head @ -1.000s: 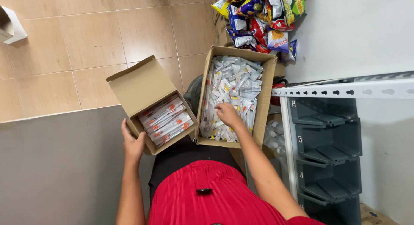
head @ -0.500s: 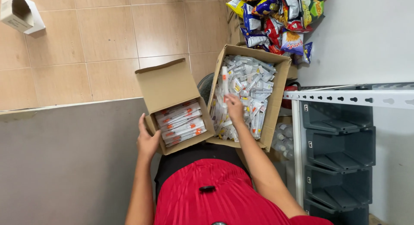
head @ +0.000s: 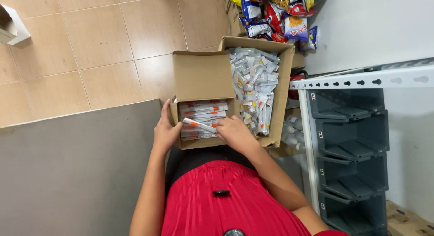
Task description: The person transfers small, individually wrapped items from a large cardboard box into a smaller one. They arrange the items neatly in the smaller box and then place it on a nearby shelf.
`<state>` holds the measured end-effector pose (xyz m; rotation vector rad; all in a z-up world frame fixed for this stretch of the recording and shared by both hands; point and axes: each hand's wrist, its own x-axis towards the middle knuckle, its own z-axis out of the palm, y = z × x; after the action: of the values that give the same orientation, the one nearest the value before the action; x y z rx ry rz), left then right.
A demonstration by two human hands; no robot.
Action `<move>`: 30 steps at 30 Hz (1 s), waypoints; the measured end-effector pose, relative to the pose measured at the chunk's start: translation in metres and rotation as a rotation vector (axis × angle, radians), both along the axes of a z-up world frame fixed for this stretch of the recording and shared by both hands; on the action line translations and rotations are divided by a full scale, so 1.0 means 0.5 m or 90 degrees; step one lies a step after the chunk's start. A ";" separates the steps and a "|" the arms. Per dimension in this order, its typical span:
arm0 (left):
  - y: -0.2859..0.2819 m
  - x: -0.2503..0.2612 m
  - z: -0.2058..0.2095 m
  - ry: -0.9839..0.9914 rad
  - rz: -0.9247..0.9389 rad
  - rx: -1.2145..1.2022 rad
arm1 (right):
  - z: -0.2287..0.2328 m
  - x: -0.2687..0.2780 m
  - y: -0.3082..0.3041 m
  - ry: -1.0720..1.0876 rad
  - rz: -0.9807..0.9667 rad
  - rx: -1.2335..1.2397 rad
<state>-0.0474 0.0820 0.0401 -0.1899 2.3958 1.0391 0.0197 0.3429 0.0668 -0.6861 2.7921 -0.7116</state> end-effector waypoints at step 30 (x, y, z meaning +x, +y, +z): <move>-0.117 0.110 -0.106 0.025 0.321 0.128 | -0.532 0.174 0.300 -0.074 -0.826 -0.141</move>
<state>0.0076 0.0235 -0.0127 -0.7337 2.3087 1.5073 0.1069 0.4928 -0.1993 1.2538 2.7554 -1.1402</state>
